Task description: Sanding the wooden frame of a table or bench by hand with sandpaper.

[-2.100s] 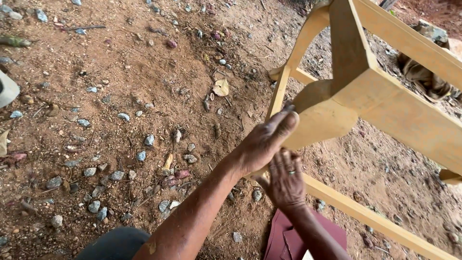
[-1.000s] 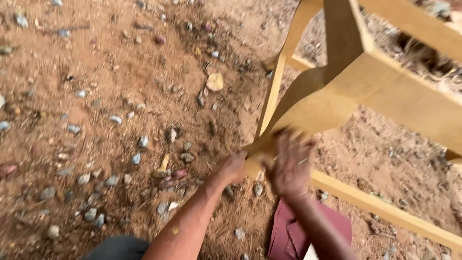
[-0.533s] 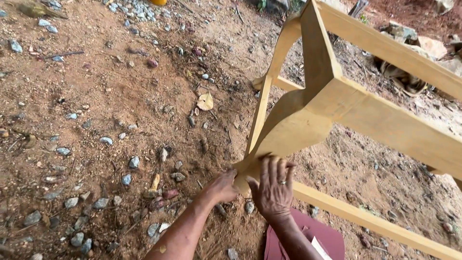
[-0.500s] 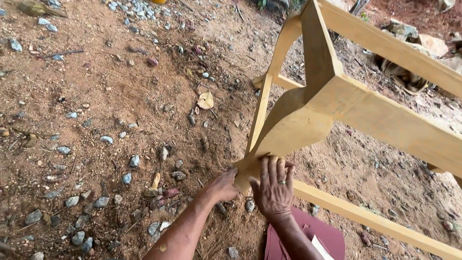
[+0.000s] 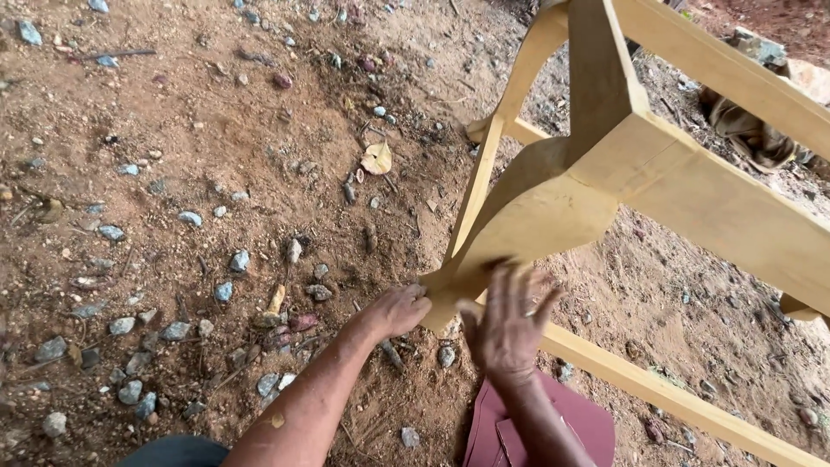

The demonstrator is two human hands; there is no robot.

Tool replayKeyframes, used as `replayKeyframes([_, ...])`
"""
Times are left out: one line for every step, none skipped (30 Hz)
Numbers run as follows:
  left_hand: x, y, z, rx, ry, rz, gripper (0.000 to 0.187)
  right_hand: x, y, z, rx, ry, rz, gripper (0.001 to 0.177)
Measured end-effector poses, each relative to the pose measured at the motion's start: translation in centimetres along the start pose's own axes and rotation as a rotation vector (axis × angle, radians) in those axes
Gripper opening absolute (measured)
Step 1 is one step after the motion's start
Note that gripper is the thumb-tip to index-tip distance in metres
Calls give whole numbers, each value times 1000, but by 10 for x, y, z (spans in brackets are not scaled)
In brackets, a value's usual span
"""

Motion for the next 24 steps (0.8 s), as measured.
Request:
replayKeyframes([-2,7,-9,-2,6,2,68,-23,-11,-5,-4,0,6,93])
replayKeyframes([-3,13,-16,-42,-15,29,66,-55,-18,-12,50,-2,-229,93])
replayKeyframes([-3,21,-23,-81,-39,60,65,-86,-22,-19,104,-6,-461,92])
replayKeyframes([6,16,-16,-85,-35,66,65,-78,-19,-11,104,-6,-453,92])
replayKeyframes([7,10,-13,-89,-8,67,61,-74,-20,-5,98,-50,-473,94])
replayKeyframes([7,6,-9,-93,19,68,59,-70,-21,2,92,-93,-492,96])
replayKeyframes([6,5,-8,-91,10,65,59,-47,-6,10,98,-93,-500,96])
replayKeyframes([3,4,-8,-57,22,36,55,-17,3,19,86,-123,-289,96])
replayKeyframes([3,4,-6,-27,35,15,52,16,16,29,70,-154,-70,97])
replayKeyframes([2,8,-7,-29,28,18,52,2,11,33,77,-157,-71,97])
replayKeyframes([0,11,-10,-29,4,15,52,-15,7,34,80,-194,-192,97])
replayKeyframes([-3,13,-12,-29,-20,12,55,-32,3,36,82,-230,-313,97])
replayKeyframes([-3,9,-11,-27,-14,17,55,-54,-7,33,82,-225,-308,97])
replayKeyframes([-3,4,-9,-14,-9,24,54,-77,-17,29,163,-225,-308,96])
replayKeyframes([-2,2,-6,-4,-5,30,54,-99,-25,27,244,-227,-310,96])
replayKeyframes([1,6,-6,-5,-1,34,54,-91,-22,37,244,-225,-305,96])
replayKeyframes([-2,6,-10,15,29,25,50,-85,-23,43,271,-271,-349,95])
replayKeyframes([-4,7,-15,35,58,15,46,-80,-23,48,298,-317,-395,94])
replayKeyframes([-4,11,-15,33,53,14,46,-56,-11,55,301,-321,-397,94])
replayKeyframes([-5,16,-16,74,41,-1,44,-30,-3,64,271,-309,-286,95])
replayKeyframes([-5,19,-19,117,28,-13,42,-4,5,72,242,-296,-175,98])
replayKeyframes([-4,17,-16,116,21,-10,42,-12,-3,70,249,-298,-177,98])
replayKeyframes([-4,14,-13,113,4,0,45,-25,-11,66,261,-311,-310,98])
replayKeyframes([-3,11,-10,110,-13,11,49,-38,-17,63,271,-323,-443,98])
Point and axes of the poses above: each hand's wrist, its own y-axis away from the middle knuckle, its own x-axis out of the palm, z = x × y, the point moved 4 cm from there along -y, towards the middle knuckle, and after that the axes turned 14 degrees about z, right-handed, at the moved point
